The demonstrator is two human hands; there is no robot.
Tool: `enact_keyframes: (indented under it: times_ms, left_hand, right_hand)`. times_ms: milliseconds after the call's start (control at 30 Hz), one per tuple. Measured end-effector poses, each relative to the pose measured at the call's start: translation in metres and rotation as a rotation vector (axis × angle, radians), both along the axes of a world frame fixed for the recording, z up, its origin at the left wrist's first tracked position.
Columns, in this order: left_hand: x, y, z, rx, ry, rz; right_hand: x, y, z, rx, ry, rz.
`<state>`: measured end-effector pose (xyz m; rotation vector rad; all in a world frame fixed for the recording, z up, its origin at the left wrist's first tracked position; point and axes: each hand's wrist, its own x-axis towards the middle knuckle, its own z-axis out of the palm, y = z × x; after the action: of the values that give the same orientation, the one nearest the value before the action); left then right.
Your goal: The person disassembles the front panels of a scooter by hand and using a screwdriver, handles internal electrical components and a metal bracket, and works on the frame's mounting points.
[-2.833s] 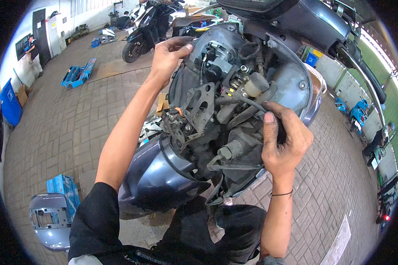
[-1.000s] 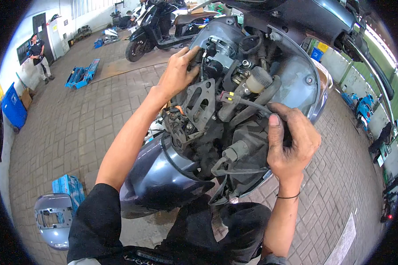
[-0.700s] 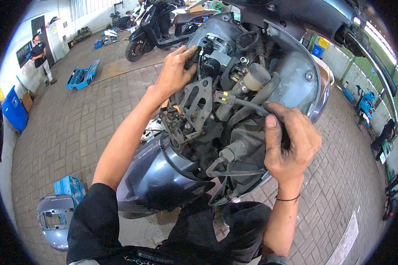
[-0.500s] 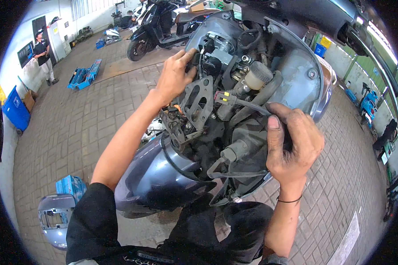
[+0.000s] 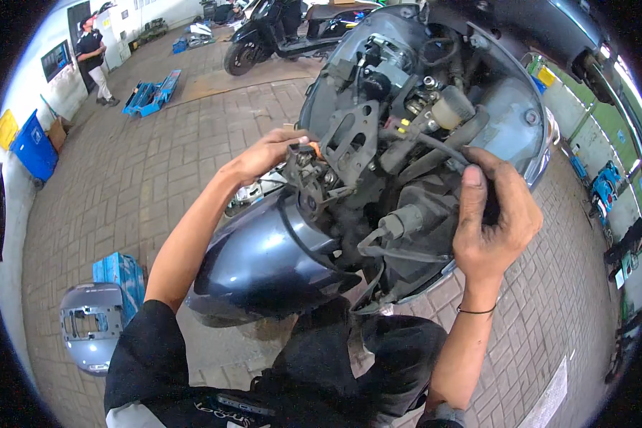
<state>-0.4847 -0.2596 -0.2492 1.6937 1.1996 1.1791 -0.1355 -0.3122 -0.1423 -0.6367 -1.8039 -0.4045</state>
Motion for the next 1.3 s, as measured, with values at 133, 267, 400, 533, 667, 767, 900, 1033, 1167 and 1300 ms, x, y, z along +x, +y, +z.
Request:
enact_keyframes:
  times_ms: [133, 267, 400, 533, 667, 767, 900, 1033, 1167, 1300]
  left_hand:
    - [-0.014, -0.004, -0.008, -0.075, -0.159, -0.287]
    - [-0.014, 0.006, 0.011, -0.236, -0.002, -0.132]
    - [-0.004, 0.021, -0.008, 0.168, 0.062, -0.014]
    - [-0.002, 0.007, 0.005, -0.205, 0.138, -0.116]
    - [-0.008, -0.019, 0.024, -0.486, -0.105, -0.275]
    - [-0.023, -0.007, -0.008, -0.411, -0.148, -0.153]
    - [-0.063, -0.009, -0.029, -0.3, 0.1, -0.136]
    - [-0.063, -0.014, -0.014, -0.398, -0.49, -0.245]
    - [-0.058, -0.023, -0.012, -0.42, -0.618, -0.113]
    - [-0.049, -0.034, 0.028, -0.351, -0.552, -0.211]
  right_hand:
    - [-0.003, -0.001, -0.001, -0.032, 0.022, 0.018]
    - [-0.001, -0.001, -0.001, -0.029, -0.017, 0.0]
    - [-0.003, 0.001, -0.003, -0.018, -0.03, 0.013]
    - [0.001, -0.003, 0.001, -0.017, -0.061, -0.024]
    - [0.003, -0.001, -0.001, -0.029, -0.054, -0.03]
    - [0.004, 0.001, -0.002, -0.031, -0.034, -0.015]
    - [-0.002, -0.002, -0.001, -0.009, -0.057, -0.04]
    - [0.0, -0.001, -0.002, -0.013, -0.07, -0.053]
    - [-0.002, 0.0, -0.002, -0.033, -0.035, -0.034]
    - [-0.003, 0.0, -0.001, -0.001, -0.072, -0.053]
